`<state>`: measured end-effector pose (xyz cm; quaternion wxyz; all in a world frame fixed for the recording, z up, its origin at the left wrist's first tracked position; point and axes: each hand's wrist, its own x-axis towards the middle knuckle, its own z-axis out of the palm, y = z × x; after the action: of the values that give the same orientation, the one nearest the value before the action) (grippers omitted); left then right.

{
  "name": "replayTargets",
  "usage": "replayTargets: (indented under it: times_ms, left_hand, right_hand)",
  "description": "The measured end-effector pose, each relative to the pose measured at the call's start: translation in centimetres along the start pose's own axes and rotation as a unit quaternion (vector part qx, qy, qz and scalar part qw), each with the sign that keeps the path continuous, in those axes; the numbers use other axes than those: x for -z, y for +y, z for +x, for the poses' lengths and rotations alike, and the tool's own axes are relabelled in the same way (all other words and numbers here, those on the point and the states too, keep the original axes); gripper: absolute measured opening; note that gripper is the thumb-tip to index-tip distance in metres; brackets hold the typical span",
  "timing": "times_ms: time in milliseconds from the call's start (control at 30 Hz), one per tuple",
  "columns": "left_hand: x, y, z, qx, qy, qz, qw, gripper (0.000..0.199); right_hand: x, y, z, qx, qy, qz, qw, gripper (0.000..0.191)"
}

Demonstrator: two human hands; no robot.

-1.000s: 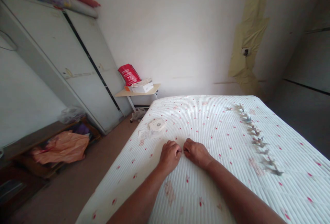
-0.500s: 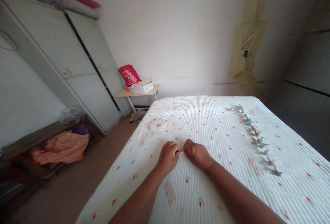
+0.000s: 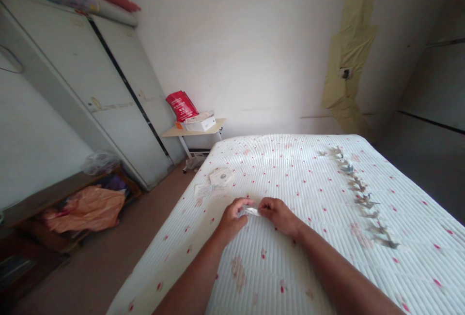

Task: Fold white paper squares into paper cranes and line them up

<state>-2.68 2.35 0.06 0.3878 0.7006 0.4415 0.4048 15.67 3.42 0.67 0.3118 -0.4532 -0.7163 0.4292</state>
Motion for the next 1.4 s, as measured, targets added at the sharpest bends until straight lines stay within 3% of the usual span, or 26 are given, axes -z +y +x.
replayTargets:
  times_ms: [167, 300, 400, 500, 600, 733, 900, 1167, 1400]
  left_hand:
    - [-0.7, 0.6, 0.2, 0.057, 0.02, -0.183, 0.981, 0.032]
    - [-1.1, 0.9, 0.3, 0.062, 0.047, -0.242, 0.967, 0.029]
    - [-1.1, 0.8, 0.4, 0.077, 0.05, -0.235, 0.968, 0.034]
    - [-1.1, 0.6, 0.6, 0.103, 0.038, -0.205, 0.973, 0.043]
    - [-1.2, 0.4, 0.9, 0.106, 0.016, -0.178, 0.978, 0.046]
    - [-1.3, 0.2, 1.3, 0.108, 0.005, -0.144, 0.984, 0.05]
    - [-1.3, 0.5, 1.3, 0.121, 0.018, -0.144, 0.982, 0.049]
    - [-1.3, 1.9, 0.1, 0.136, 0.043, -0.228, 0.963, 0.056]
    - [-1.8, 0.7, 0.5, 0.125, 0.049, -0.111, 0.985, 0.058]
  right_hand:
    - [-0.8, -1.1, -0.3, -0.129, -0.024, 0.196, 0.972, 0.022]
    - [-1.3, -1.6, -0.5, -0.134, -0.018, 0.21, 0.968, 0.019]
    - [-1.3, -1.3, -0.3, -0.098, 0.004, 0.136, 0.986, 0.013]
    - [-1.0, -0.5, -0.3, -0.006, 0.079, 0.007, 0.997, 0.003]
    - [-0.7, -0.1, -0.7, 0.126, 0.118, -0.123, 0.977, 0.019]
    - [-0.4, -0.3, -1.2, 0.234, 0.092, -0.248, 0.936, 0.032]
    - [-0.4, -0.5, -1.4, 0.246, 0.093, -0.306, 0.915, 0.025]
    - [-0.8, -0.7, -1.4, 0.256, 0.121, -0.35, 0.893, 0.024]
    - [-1.1, -1.2, -1.3, 0.263, 0.118, -0.441, 0.85, 0.029]
